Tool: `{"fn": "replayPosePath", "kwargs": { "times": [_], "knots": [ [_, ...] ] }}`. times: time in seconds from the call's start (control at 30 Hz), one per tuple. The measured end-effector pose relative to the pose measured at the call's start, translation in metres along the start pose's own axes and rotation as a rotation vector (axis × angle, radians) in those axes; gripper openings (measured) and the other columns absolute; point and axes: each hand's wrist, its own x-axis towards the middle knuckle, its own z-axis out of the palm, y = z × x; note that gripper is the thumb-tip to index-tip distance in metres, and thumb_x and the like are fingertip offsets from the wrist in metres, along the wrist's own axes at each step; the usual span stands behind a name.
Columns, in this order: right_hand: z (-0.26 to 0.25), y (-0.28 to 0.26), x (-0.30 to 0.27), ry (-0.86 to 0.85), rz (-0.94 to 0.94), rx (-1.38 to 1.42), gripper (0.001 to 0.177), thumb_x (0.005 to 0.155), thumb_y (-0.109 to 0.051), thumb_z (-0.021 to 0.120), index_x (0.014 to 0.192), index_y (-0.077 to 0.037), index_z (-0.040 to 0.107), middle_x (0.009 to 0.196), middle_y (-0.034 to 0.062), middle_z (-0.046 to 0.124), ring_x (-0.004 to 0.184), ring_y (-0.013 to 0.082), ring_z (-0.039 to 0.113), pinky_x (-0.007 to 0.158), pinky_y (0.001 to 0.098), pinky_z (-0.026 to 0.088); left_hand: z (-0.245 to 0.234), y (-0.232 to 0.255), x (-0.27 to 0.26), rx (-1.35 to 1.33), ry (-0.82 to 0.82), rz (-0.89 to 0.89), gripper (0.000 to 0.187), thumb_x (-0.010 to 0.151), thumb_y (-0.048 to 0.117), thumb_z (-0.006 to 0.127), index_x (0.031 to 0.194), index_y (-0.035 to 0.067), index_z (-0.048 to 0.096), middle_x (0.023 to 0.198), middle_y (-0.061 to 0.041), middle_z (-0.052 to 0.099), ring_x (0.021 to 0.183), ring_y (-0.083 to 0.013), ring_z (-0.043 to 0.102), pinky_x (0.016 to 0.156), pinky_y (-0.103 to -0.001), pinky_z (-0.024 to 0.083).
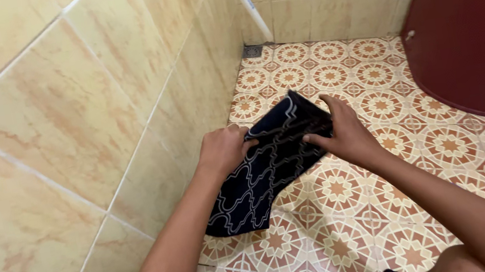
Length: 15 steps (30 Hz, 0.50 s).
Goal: The person sits on a tiled floor and cleans two dark-colored floor mats. They first fold and unfold a mat, then use a purple brush to scrub its surface. The person repeats this process for a second mat, scrubbing it thoroughly with the brush.
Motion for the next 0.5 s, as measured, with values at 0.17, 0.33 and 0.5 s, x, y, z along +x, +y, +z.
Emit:
{"fn": "replayPosePath", "kwargs": {
  "times": [0.17, 0.33, 0.5],
  "knots": [
    [-0.025, -0.014, -0.002, -0.127, 0.302, 0.129, 0.065, 0.075, -0.036, 0.087, 0.123, -0.002, 0.057, 0.122, 0.016, 0.065, 0.117, 0.029, 0.064, 0.098, 0.0415, 0.052, 0.006, 0.016, -0.002, -0.073, 0.039, 0.117, 0.034, 0.088, 0.044, 0.072, 0.097, 0.011, 0.074, 0.087, -0.012, 0.073, 0.084, -0.0326, 0.072, 0.067, -0.048, 0.055],
    [-0.021, -0.017, -0.007, -0.141, 0.265, 0.19, 0.054, 0.078, -0.03, 0.085, 0.118, -0.003, 0.06, 0.108, 0.0135, 0.072, 0.102, 0.0254, 0.071, 0.088, 0.0388, 0.056, 0.006, 0.021, -0.001, -0.12, 0.044, 0.11, 0.033, 0.089, 0.043, 0.071, 0.1, 0.012, 0.074, 0.088, -0.012, 0.073, 0.083, -0.0332, 0.072, 0.069, -0.048, 0.055],
    [-0.007, -0.003, -0.006, -0.338, 0.424, 0.406, 0.043, 0.081, -0.03, 0.083, 0.111, -0.003, 0.069, 0.098, 0.0074, 0.078, 0.089, 0.0166, 0.075, 0.081, 0.0329, 0.06, 0.007, 0.028, -0.002, -0.107, 0.013, 0.132, 0.037, 0.089, 0.046, 0.07, 0.094, 0.01, 0.073, 0.088, -0.013, 0.072, 0.084, -0.0339, 0.071, 0.071, -0.048, 0.055]
  ]
}}
